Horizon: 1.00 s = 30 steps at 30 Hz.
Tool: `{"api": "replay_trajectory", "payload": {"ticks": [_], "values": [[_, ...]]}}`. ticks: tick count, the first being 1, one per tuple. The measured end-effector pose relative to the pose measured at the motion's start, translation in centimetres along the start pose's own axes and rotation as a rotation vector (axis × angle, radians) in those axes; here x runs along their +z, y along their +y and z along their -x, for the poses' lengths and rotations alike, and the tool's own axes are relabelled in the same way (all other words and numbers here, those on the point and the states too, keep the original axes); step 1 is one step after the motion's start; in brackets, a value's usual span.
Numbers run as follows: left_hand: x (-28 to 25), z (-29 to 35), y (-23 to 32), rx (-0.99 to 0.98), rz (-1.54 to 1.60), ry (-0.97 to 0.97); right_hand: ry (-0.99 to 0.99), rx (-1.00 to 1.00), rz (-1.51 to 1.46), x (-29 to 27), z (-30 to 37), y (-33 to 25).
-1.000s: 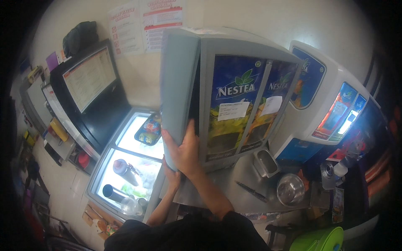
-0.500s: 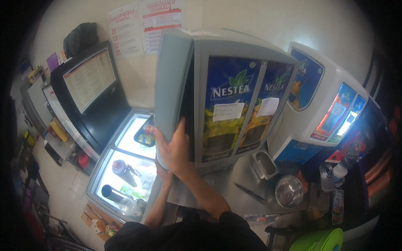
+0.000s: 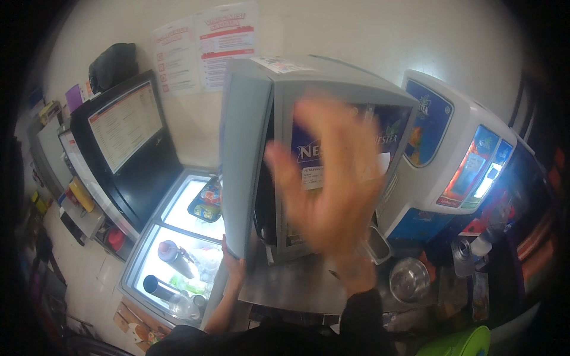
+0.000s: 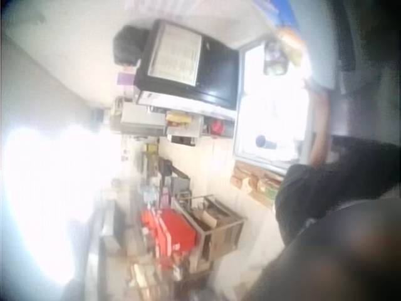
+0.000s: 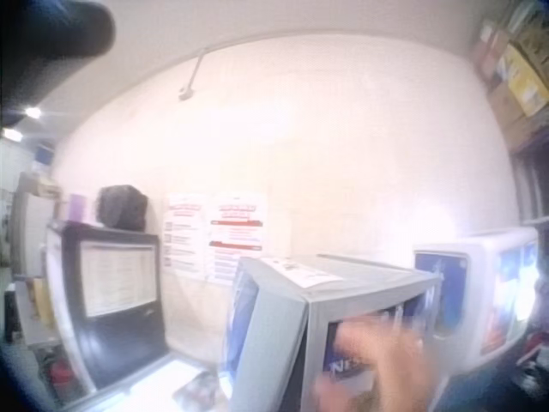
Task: The person uses a knife to pry and remove a plastic cover from a beverage dispenser. They then detach the dispenser unit from its mounting and place it on the counter.
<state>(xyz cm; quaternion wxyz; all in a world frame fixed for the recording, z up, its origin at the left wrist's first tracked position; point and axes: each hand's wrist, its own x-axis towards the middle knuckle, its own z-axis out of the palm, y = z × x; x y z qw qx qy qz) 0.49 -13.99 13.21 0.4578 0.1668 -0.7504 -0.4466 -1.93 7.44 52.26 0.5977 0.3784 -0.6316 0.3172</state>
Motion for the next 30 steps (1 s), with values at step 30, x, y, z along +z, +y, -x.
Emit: {"api": "replay_trajectory", "payload": {"ticks": [30], "values": [[5.0, 2.0, -0.3, -0.076, 0.031, -0.17, -0.227, -0.235, -0.145, 2.8, -7.3, 5.2]]}}
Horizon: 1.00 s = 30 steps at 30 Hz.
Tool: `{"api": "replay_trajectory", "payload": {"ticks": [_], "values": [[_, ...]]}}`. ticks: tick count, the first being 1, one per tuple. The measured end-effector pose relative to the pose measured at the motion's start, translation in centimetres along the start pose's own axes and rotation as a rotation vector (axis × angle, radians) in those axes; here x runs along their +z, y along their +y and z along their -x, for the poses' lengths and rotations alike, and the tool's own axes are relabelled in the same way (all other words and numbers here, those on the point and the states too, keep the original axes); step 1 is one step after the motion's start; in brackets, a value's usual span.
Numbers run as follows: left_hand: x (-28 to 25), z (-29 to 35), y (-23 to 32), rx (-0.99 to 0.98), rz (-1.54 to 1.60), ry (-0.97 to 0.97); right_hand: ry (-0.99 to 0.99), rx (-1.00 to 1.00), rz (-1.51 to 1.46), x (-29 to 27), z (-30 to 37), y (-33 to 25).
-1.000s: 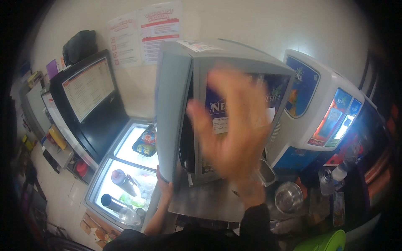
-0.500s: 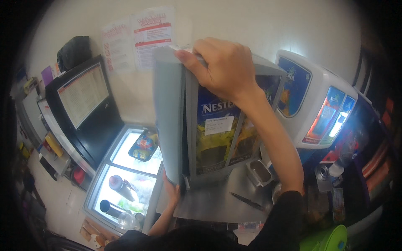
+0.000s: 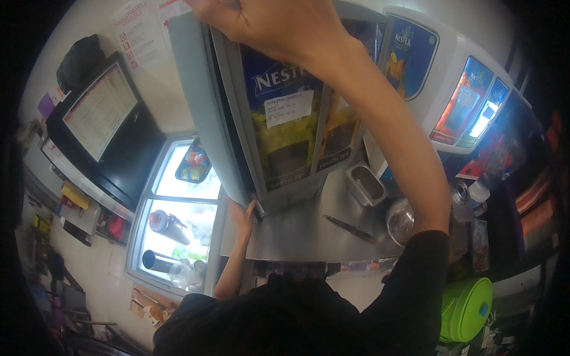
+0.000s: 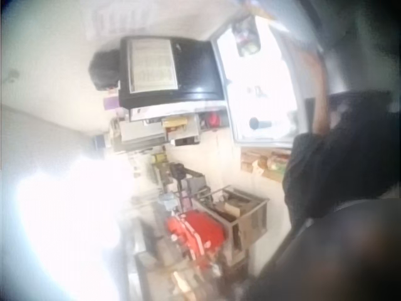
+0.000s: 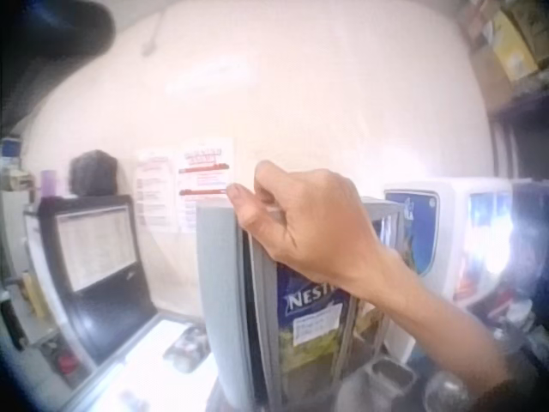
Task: The person uses a knife to pry and remove a plastic cover from a beverage dispenser. They then detach the dispenser unit from its mounting and place it on the counter.
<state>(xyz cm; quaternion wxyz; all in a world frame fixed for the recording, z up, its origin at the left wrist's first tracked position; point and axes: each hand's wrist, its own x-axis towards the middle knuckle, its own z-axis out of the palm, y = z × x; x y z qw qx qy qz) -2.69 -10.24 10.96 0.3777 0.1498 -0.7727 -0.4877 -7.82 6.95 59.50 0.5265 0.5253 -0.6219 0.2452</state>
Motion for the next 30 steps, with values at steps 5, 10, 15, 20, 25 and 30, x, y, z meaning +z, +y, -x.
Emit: {"api": "replay_trajectory", "payload": {"ticks": [5, 10, 15, 20, 25, 30], "values": [[1.2, 0.2, -1.2, 0.023, 0.013, -0.019, 0.236, -0.273, 0.275, 0.1, 0.0, 0.7], [2.2, 0.5, -2.3, -0.012, 0.017, 0.025, 0.041, 0.032, 0.073, -1.8, 2.5, 3.8], [1.9, 1.8, -2.3, 0.011, 0.145, -0.001, 0.146, 0.141, 0.086, -3.5, 4.7, 8.6], [2.6, 2.3, -0.9, -0.005, -0.002, 0.013, 0.077, 0.315, -0.014, -4.0, 4.7, 9.6], [3.5, 2.3, -0.5, 0.025, -0.134, 0.116, 0.074, 0.216, -0.1, -5.8, 4.9, 8.4], [4.0, 2.2, -2.9, -0.049, -0.212, 0.159, -0.061, 0.196, -0.005, -8.4, 9.5, 6.4]]}}
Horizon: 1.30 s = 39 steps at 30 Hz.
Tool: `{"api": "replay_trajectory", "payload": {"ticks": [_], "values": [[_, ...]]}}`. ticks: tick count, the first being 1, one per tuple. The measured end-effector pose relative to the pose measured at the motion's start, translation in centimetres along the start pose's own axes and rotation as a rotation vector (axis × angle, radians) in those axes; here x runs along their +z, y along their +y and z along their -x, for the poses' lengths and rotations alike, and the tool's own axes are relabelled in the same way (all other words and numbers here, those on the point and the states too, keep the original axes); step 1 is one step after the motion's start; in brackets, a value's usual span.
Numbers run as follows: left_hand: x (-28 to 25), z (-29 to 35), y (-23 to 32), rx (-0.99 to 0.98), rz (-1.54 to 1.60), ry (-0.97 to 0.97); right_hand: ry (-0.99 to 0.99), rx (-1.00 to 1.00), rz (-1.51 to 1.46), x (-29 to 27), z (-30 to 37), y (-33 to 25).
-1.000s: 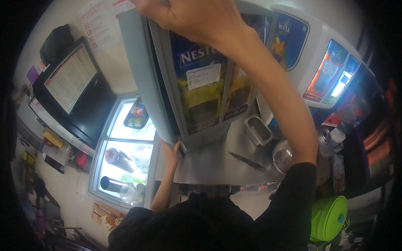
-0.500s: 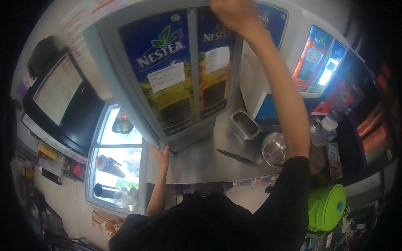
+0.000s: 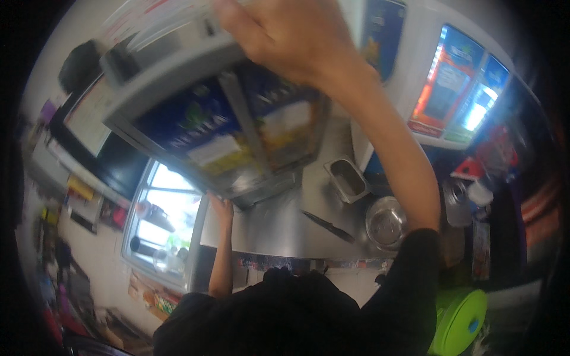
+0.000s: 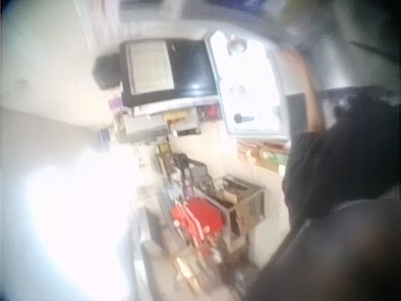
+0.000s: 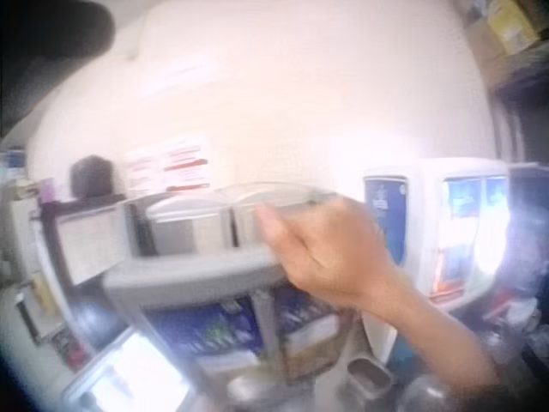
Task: The person uses a knife to pry and remove a plastic cover from a beverage dispenser. They then detach the dispenser unit from its mounting and place it on the counter.
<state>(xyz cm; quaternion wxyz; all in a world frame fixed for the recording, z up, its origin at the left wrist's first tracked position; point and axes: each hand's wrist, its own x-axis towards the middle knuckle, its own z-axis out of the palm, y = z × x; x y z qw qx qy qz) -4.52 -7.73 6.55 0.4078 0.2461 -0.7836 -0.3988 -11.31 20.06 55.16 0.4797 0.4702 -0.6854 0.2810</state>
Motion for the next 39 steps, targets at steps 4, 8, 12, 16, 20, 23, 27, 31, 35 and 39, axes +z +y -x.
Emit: {"api": "replay_trajectory", "payload": {"ticks": [4, 8, 12, 16, 20, 23, 27, 31, 35, 39], "values": [[0.2, 0.0, 0.1, 0.033, 0.006, -0.004, -0.203, -0.076, 0.036, -3.1, 6.6, -1.4], [-1.8, 4.9, 4.2, -0.171, 0.127, 0.122, -0.24, -0.233, -0.18, -3.6, 12.6, -2.7], [-8.1, 13.8, 8.9, -0.511, 0.154, -0.224, -0.252, -0.108, -0.354, -2.0, 16.3, -3.9], [-14.4, 22.7, 11.3, -1.144, 0.421, -0.193, -0.516, -0.225, -0.668, 0.6, 17.5, -6.2], [-19.2, 29.2, 11.3, -1.273, 0.702, 0.018, -0.601, -0.382, -0.761, 3.3, 17.1, -10.2], [-21.0, 30.3, 10.7, -1.163, 0.693, 0.249, -0.387, -0.248, -0.819, 4.6, 15.1, -12.9], [-23.5, 27.5, 9.6, -1.131, 0.585, 0.368, -0.106, 0.03, -0.966, 8.2, 10.3, -16.9], [-26.0, 23.1, 8.2, -0.995, 0.46, 0.41, 0.032, 0.107, -0.78, 13.7, 3.9, -21.4], [-29.6, 17.6, 4.8, -0.826, 0.302, 0.49, 0.161, 0.366, -0.807, 22.7, -2.4, -27.6], [-33.9, 10.6, -2.0, -0.671, 0.21, 0.618, -0.162, -0.033, -0.533, 32.1, -2.5, -32.0]]}}
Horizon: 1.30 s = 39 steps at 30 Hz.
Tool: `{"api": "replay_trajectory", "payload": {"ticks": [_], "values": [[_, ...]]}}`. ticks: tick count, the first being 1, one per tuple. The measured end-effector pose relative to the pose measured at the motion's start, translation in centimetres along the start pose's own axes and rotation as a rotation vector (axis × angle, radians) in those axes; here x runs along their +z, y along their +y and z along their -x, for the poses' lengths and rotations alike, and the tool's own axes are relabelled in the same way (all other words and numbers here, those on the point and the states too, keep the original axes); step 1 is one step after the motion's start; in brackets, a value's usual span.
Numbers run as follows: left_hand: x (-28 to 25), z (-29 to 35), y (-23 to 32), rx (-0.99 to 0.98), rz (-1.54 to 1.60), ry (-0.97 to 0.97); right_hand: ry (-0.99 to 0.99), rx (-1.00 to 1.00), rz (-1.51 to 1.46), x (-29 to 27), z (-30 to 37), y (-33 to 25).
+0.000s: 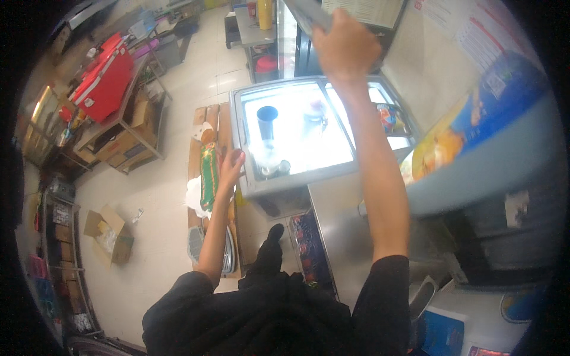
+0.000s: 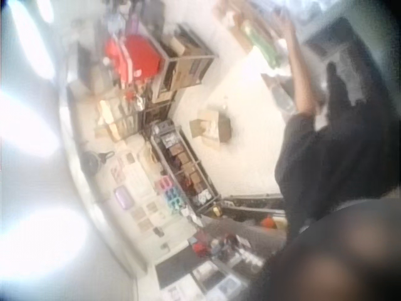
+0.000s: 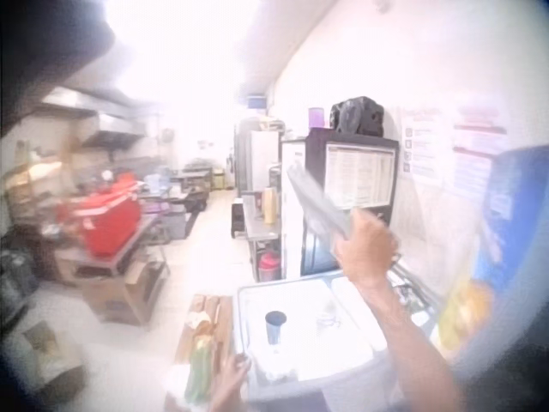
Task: The person uses a knife to pry and remove a plastic cover from a beverage dispenser. They then detach the dispenser unit from its mounting and place it on the counter.
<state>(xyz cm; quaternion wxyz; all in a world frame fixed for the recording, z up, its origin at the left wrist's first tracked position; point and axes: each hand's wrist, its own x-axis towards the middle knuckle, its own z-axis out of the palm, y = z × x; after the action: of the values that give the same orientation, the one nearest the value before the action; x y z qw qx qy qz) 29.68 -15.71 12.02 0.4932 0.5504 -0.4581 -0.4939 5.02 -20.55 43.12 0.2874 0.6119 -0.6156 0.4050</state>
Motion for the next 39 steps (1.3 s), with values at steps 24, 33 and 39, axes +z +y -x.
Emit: {"api": "replay_trajectory", "payload": {"ticks": [24, 33, 39], "values": [[9.7, -21.1, -1.4, 0.32, -0.142, -0.65, -0.914, 0.233, 0.164, 42.9, 11.3, -3.2], [13.8, -24.8, -4.5, 0.265, -0.048, -0.794, -0.544, 0.429, -0.451, 29.2, 1.8, -1.4], [15.1, -28.2, -7.3, 0.406, -0.052, -0.77, -0.295, 0.328, -0.633, 4.1, 4.0, -0.6]]}}
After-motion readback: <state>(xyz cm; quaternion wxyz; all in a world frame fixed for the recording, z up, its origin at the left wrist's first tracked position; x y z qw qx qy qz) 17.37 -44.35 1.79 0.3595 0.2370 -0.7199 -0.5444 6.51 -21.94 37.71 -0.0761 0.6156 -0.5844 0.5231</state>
